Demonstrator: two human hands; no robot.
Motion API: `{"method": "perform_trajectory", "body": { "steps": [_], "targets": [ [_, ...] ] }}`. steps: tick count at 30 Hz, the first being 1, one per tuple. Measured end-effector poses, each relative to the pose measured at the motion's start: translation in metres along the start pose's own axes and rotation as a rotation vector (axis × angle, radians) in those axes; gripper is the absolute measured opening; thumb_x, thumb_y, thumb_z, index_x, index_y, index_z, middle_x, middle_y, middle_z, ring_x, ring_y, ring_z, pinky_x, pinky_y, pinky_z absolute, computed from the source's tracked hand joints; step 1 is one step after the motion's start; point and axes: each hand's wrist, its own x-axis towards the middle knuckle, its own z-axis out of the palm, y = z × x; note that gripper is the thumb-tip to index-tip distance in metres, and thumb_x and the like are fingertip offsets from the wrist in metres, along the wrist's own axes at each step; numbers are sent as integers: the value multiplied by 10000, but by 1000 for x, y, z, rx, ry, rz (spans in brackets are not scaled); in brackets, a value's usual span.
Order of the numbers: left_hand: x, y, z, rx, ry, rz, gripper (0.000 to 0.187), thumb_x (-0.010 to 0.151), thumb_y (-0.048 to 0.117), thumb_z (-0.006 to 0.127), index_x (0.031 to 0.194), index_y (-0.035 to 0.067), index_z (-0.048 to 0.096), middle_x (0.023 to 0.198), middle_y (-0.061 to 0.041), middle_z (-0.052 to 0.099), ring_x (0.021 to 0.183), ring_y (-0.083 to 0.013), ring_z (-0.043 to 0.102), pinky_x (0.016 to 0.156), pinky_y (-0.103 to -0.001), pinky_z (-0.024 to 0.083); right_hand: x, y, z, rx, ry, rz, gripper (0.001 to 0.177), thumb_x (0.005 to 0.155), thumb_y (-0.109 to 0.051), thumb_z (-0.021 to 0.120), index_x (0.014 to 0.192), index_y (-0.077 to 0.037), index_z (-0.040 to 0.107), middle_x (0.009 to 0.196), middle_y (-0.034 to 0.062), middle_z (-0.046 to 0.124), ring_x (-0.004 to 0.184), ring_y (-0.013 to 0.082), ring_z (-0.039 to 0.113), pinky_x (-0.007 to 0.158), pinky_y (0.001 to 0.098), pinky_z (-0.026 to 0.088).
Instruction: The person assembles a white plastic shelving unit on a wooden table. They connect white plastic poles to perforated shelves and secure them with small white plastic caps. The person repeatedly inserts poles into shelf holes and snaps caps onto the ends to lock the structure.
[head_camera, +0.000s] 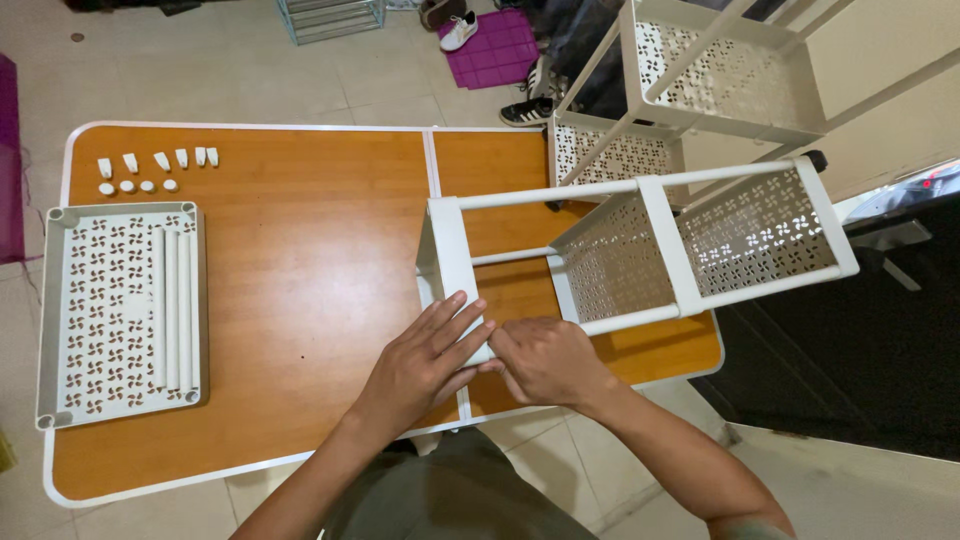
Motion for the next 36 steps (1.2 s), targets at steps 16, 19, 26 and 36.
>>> {"method": "perform_trajectory", "body": {
  "steps": [16,19,26,36],
  "targets": [
    [-6,-2,0,-31,11,9,577,808,237,848,1335,122,640,1469,-76,577,1371,-325,553,1133,-491,488,11,3,-8,57,-343,107,371,962,-380,598,815,-41,630,611,138,644,518,343,656,456,484,504],
    [-7,-3,-1,-33,3,10,579,808,232,846,1338,118,641,1477,-76,568,1376,-327,545,1128,-492,487,17,1,-15,87,-442,163,397,967,-424,574,843,-61,674,551,161,628,522,384,650,500,522,504],
    [-10,-5,0,-58,19,7,587,805,234,847,1340,117,636,1486,-69,561,1390,-323,532,1137,-490,482,28,-3,-28,159,-568,246,458,957,-490,554,858,-76,723,565,184,626,585,415,649,578,558,506],
    [-11,-14,1,16,-35,53,621,820,287,837,1369,120,601,1496,-75,539,1407,-308,503,1140,-537,442,23,1,-32,249,-382,160,451,929,-477,648,876,-31,687,818,170,710,736,403,681,632,519,527]
  ]
}}
